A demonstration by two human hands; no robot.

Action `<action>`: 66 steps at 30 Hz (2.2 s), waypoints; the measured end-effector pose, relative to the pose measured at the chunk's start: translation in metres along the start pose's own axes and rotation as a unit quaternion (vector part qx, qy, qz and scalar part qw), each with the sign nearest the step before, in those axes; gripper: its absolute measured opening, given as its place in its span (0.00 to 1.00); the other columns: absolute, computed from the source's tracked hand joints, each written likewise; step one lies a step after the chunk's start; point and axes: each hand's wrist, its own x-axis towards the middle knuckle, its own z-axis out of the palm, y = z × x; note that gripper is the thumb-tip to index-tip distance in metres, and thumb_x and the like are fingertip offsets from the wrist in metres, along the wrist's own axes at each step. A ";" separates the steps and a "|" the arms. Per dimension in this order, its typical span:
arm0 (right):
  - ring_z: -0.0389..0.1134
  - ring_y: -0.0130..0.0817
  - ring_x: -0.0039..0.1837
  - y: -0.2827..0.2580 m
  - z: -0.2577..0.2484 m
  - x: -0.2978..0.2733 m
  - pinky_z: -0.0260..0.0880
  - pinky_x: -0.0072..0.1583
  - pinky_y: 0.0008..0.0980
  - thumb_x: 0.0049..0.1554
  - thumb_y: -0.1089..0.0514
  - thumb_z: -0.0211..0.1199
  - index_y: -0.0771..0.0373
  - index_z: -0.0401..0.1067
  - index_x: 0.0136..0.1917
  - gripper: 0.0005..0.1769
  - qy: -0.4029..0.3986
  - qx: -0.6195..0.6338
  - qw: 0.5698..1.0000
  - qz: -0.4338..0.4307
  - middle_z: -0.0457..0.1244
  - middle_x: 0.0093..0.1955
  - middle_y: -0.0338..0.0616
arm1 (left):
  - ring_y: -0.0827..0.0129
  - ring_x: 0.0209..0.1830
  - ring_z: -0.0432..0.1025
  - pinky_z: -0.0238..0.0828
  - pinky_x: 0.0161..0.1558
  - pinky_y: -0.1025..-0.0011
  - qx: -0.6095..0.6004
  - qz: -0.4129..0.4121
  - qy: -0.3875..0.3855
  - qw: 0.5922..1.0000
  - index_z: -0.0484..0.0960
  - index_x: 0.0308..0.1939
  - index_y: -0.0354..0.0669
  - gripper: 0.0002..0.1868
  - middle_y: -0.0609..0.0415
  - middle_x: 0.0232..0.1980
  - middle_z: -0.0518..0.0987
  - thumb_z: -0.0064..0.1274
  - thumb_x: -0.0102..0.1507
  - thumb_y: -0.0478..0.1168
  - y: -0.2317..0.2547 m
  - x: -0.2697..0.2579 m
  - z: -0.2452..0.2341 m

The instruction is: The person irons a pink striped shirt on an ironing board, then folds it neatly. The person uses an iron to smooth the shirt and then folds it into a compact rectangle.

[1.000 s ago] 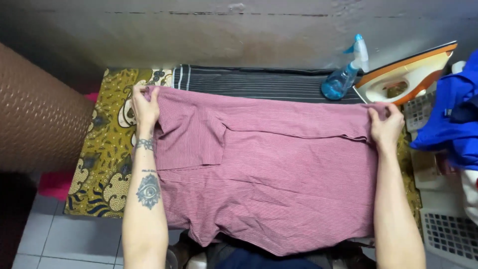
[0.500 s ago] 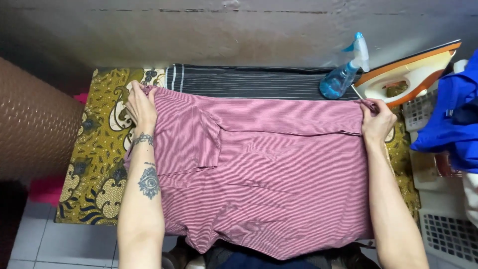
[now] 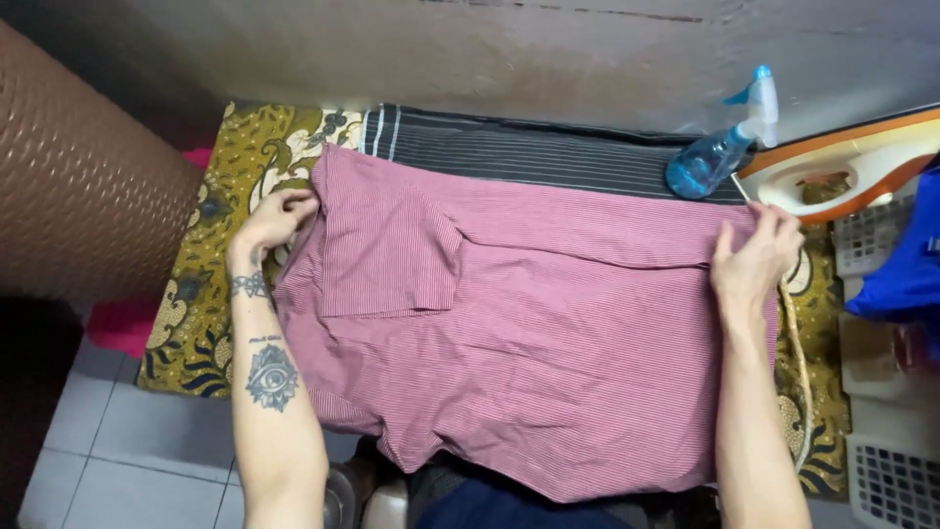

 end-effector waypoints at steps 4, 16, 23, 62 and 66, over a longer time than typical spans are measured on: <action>0.64 0.61 0.63 -0.035 0.020 -0.011 0.64 0.62 0.58 0.59 0.61 0.75 0.62 0.74 0.62 0.19 -0.009 0.067 0.995 -0.067 0.60 0.63 0.53 | 0.54 0.48 0.74 0.76 0.43 0.56 -0.064 0.125 0.046 0.989 0.65 0.71 0.30 0.35 0.32 0.50 0.80 0.61 0.64 0.40 -0.074 0.059 0.016; 0.58 0.51 0.75 -0.030 0.064 -0.035 0.49 0.74 0.68 0.66 0.44 0.64 0.53 0.71 0.67 0.20 -0.120 0.072 0.990 -0.007 0.58 0.71 0.48 | 0.51 0.50 0.79 0.74 0.53 0.50 0.025 -0.003 0.335 0.942 0.88 0.42 0.53 0.22 0.51 0.42 0.85 0.77 0.48 0.52 -0.159 0.145 0.022; 0.56 0.59 0.78 -0.064 0.036 -0.028 0.39 0.74 0.75 0.67 0.41 0.62 0.55 0.68 0.72 0.27 -0.144 0.013 0.989 -0.012 0.58 0.75 0.57 | 0.44 0.61 0.69 0.65 0.61 0.45 0.166 0.267 0.419 0.852 0.83 0.53 0.38 0.12 0.40 0.56 0.73 0.59 0.68 0.40 -0.031 0.056 0.072; 0.69 0.49 0.57 0.092 -0.013 -0.049 0.69 0.63 0.45 0.58 0.65 0.60 0.45 0.83 0.55 0.19 -0.042 -0.068 0.996 0.049 0.69 0.53 0.42 | 0.55 0.83 0.47 0.40 0.75 0.36 0.359 0.489 0.045 0.794 0.60 0.78 0.56 0.32 0.51 0.82 0.55 0.38 0.67 0.43 0.074 -0.037 0.323; 0.68 0.53 0.65 0.052 -0.004 -0.016 0.63 0.66 0.49 0.67 0.63 0.58 0.60 0.79 0.66 0.16 0.002 0.034 0.996 -0.081 0.69 0.65 0.52 | 0.54 0.84 0.44 0.35 0.76 0.35 0.350 0.497 0.039 0.793 0.56 0.80 0.58 0.31 0.52 0.84 0.52 0.33 0.70 0.44 0.074 -0.043 0.315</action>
